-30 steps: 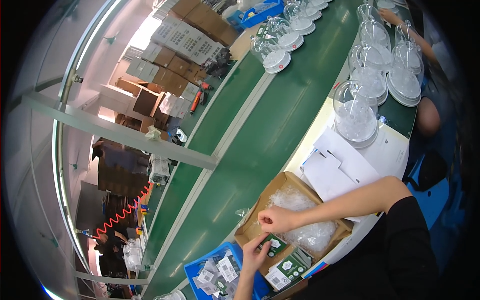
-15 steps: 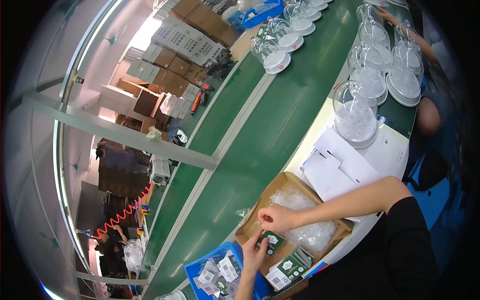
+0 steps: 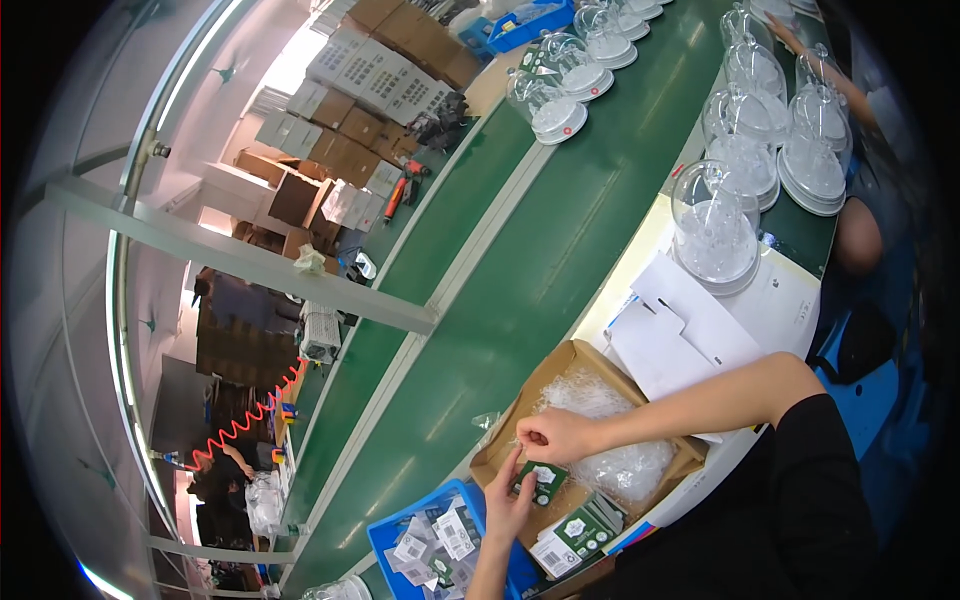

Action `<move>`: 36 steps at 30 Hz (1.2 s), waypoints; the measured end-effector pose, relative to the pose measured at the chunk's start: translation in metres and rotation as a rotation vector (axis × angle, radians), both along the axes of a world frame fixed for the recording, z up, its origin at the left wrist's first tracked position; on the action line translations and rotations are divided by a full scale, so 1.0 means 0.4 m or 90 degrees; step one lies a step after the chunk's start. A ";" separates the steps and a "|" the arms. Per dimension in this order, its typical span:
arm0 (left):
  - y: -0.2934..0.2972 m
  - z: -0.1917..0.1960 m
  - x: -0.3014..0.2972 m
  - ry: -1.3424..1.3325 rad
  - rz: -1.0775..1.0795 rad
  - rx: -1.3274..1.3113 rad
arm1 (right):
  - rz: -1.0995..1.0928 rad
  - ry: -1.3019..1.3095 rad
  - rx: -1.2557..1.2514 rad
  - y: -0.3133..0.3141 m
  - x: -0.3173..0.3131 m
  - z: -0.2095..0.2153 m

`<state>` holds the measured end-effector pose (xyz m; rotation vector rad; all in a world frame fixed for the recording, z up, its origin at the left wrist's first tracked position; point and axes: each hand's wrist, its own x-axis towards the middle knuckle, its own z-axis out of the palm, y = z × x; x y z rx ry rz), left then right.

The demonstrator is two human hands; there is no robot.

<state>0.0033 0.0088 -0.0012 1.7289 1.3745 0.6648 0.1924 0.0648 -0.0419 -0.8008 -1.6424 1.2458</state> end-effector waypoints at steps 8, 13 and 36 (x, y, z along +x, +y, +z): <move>0.008 -0.022 -0.021 0.043 -0.030 0.036 | -0.004 0.026 -0.009 -0.003 -0.001 -0.003; 0.005 -0.029 -0.027 0.027 -0.022 0.038 | 0.008 0.030 -0.020 0.001 -0.010 -0.010; 0.004 -0.014 -0.019 0.065 -0.080 0.053 | -0.011 0.046 -0.083 0.010 -0.013 -0.022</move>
